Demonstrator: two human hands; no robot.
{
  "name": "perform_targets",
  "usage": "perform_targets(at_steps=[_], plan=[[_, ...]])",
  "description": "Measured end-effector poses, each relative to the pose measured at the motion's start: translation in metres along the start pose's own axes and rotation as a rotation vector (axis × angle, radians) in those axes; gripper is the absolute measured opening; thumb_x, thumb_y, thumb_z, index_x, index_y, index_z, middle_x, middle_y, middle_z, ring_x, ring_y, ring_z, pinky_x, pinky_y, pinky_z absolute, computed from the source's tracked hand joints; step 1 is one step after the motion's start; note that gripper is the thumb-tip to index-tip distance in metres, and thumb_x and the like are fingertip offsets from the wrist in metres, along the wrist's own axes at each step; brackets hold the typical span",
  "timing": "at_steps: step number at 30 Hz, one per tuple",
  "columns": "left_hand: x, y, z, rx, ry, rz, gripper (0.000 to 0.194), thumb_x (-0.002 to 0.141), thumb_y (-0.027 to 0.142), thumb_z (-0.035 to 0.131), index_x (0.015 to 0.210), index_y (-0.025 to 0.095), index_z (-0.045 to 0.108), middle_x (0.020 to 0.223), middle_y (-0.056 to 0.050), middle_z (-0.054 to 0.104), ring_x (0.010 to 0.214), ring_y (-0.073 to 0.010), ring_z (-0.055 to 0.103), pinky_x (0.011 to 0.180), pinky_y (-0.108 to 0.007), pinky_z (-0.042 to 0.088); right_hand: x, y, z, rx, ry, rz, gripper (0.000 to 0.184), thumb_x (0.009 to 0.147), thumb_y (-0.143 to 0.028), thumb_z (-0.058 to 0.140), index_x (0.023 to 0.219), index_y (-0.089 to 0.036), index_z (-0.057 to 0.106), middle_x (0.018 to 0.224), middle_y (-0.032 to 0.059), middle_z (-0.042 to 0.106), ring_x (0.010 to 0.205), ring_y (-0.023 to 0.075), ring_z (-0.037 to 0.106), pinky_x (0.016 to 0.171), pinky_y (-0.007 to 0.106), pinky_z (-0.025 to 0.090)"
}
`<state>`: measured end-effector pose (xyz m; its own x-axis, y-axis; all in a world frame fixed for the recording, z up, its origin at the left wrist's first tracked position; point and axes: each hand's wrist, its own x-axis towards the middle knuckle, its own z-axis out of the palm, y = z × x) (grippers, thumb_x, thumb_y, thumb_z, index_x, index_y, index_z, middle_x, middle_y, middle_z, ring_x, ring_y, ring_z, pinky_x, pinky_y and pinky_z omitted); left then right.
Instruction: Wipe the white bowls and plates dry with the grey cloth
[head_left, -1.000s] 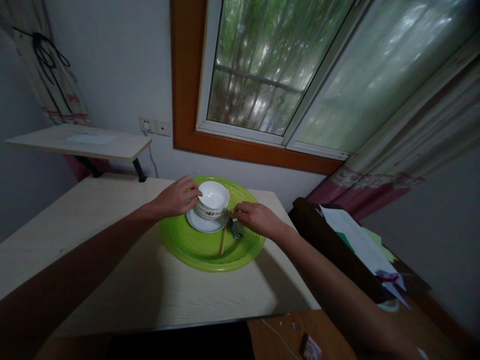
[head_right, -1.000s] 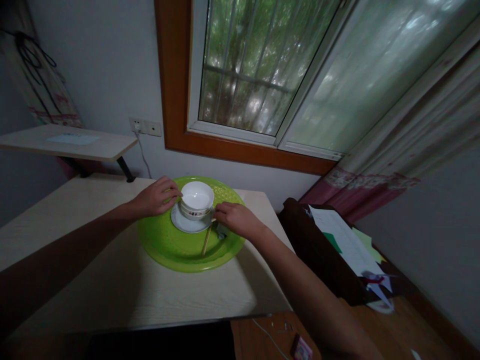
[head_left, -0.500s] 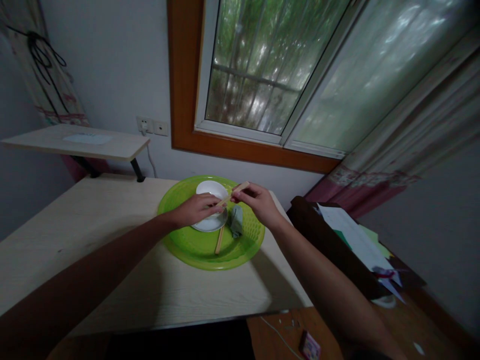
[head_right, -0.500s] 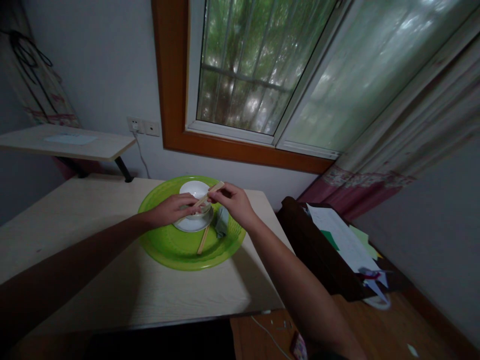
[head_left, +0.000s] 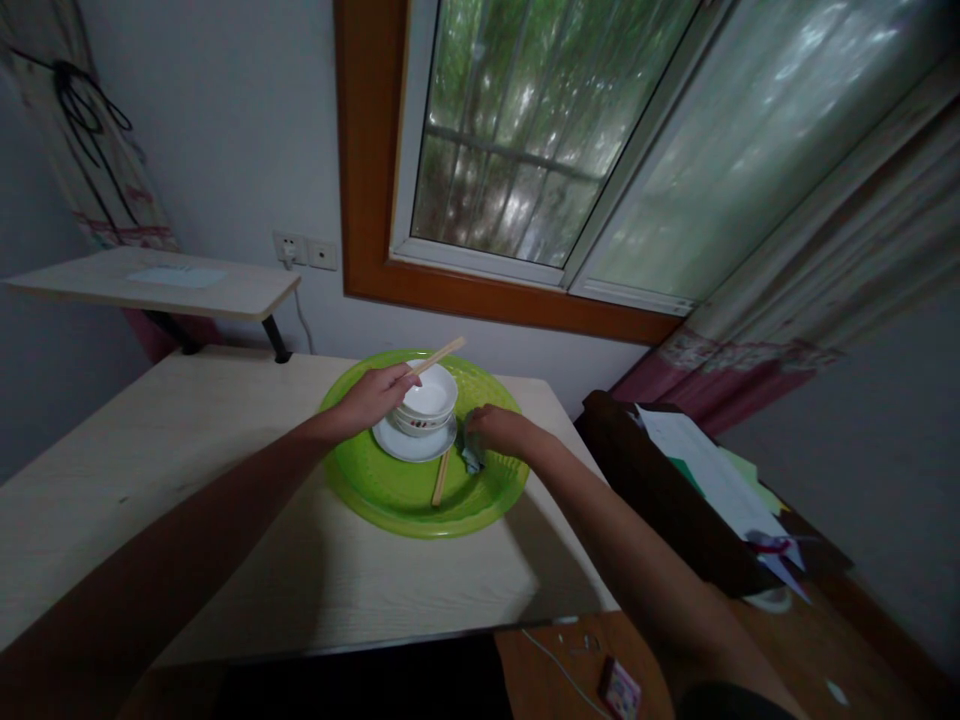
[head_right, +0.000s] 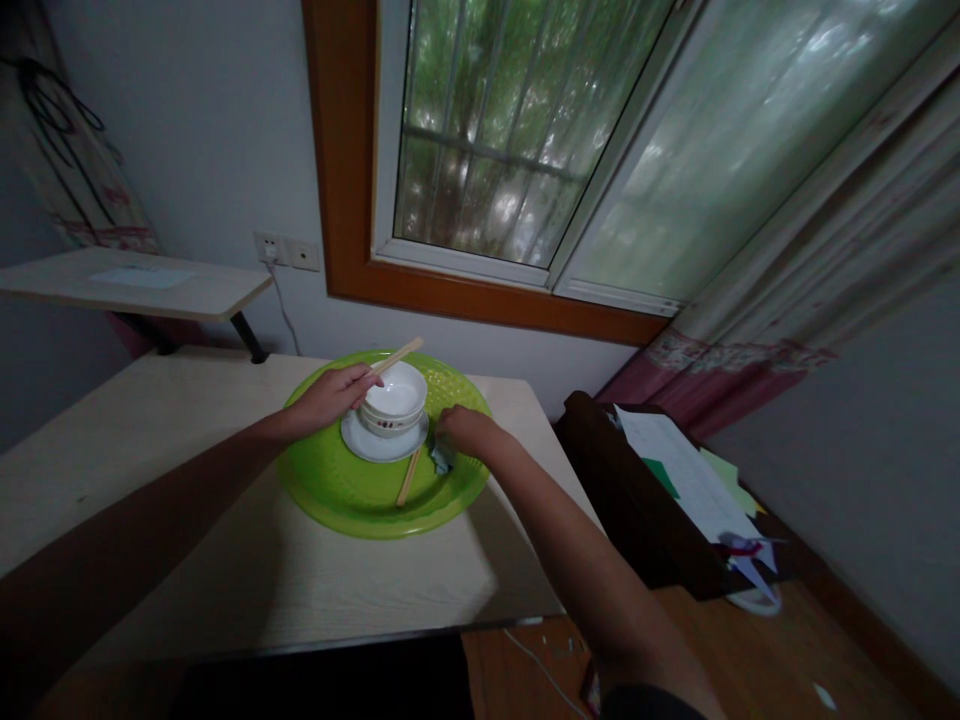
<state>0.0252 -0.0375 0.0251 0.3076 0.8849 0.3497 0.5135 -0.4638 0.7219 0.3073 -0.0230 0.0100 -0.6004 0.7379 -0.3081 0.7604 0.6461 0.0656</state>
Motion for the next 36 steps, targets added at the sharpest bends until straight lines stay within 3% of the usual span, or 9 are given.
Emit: perform_targets(at_steps=[4,10,14,18,22,29,34,36], plan=[[0.0,-0.006,0.005,0.095,-0.006,0.057,0.036,0.098,0.043,0.039,0.082,0.019,0.062,0.075,-0.002,0.063,0.07,-0.0171,0.057,0.067,-0.03,0.041,0.003,-0.008,0.011,-0.168,0.02,0.01,0.029,0.086,-0.018,0.063,0.113,-0.02,0.072,0.115,0.0135,0.069,0.108,0.0277,0.06,0.085,0.032,0.048],[0.003,-0.013,0.009,0.223,0.075,0.231,0.037,0.1,0.041,0.035,0.077,0.02,0.054,0.081,-0.005,0.059,0.083,-0.02,0.055,0.08,-0.035,0.043,0.0,-0.003,0.004,-0.176,0.044,-0.004,0.01,0.08,-0.023,0.07,0.087,-0.019,0.076,0.11,0.0148,0.068,0.108,0.0307,0.056,0.086,0.035,0.046],[0.003,-0.012,0.006,0.217,0.098,0.259,0.037,0.1,0.04,0.035,0.074,0.019,0.053,0.082,-0.006,0.059,0.085,-0.0204,0.054,0.083,-0.035,0.044,-0.013,0.009,-0.014,0.242,0.137,-0.121,0.012,0.079,-0.028,0.071,0.085,-0.018,0.069,0.093,0.0065,0.068,0.096,0.023,0.059,0.089,0.033,0.043],[0.001,-0.01,0.005,0.109,0.064,0.148,0.038,0.099,0.042,0.037,0.077,0.019,0.057,0.082,-0.004,0.062,0.079,-0.0183,0.056,0.077,-0.032,0.044,-0.03,0.015,-0.033,0.896,0.251,-0.091,0.02,0.08,-0.035,0.067,0.083,-0.02,0.055,0.077,-0.0025,0.058,0.072,0.0145,0.053,0.067,0.026,0.041],[0.0,-0.004,0.005,0.005,0.033,0.054,0.037,0.097,0.045,0.04,0.084,0.018,0.063,0.077,-0.002,0.063,0.075,-0.0168,0.057,0.072,-0.029,0.043,-0.035,0.006,-0.046,1.272,0.356,-0.116,0.028,0.076,-0.038,0.073,0.084,-0.021,0.052,0.071,-0.0065,0.05,0.063,0.0101,0.045,0.058,0.023,0.033],[-0.001,0.006,0.008,-0.162,-0.034,-0.036,0.043,0.095,0.05,0.042,0.099,0.018,0.069,0.069,0.0,0.057,0.066,-0.0149,0.053,0.062,-0.027,0.04,-0.022,-0.021,-0.059,1.665,0.61,-0.04,0.04,0.067,-0.035,0.079,0.099,-0.025,0.057,0.078,-0.0063,0.059,0.063,0.0114,0.053,0.058,0.023,0.039],[0.001,0.016,0.012,-0.412,-0.109,-0.033,0.048,0.086,0.051,0.06,0.119,0.016,0.066,0.1,-0.007,0.07,0.081,-0.0167,0.062,0.066,-0.026,0.046,-0.014,-0.034,-0.067,1.738,0.568,-0.086,0.043,0.067,-0.034,0.079,0.104,-0.026,0.058,0.088,-0.0037,0.067,0.068,0.0133,0.059,0.06,0.024,0.043],[0.001,0.018,0.013,-0.477,-0.165,-0.048,0.047,0.082,0.05,0.065,0.114,0.016,0.068,0.097,-0.007,0.07,0.079,-0.0164,0.062,0.064,-0.025,0.045,-0.01,-0.036,-0.068,1.731,0.552,-0.098,0.044,0.068,-0.035,0.079,0.105,-0.027,0.057,0.088,-0.0032,0.068,0.068,0.0141,0.06,0.06,0.025,0.044]])
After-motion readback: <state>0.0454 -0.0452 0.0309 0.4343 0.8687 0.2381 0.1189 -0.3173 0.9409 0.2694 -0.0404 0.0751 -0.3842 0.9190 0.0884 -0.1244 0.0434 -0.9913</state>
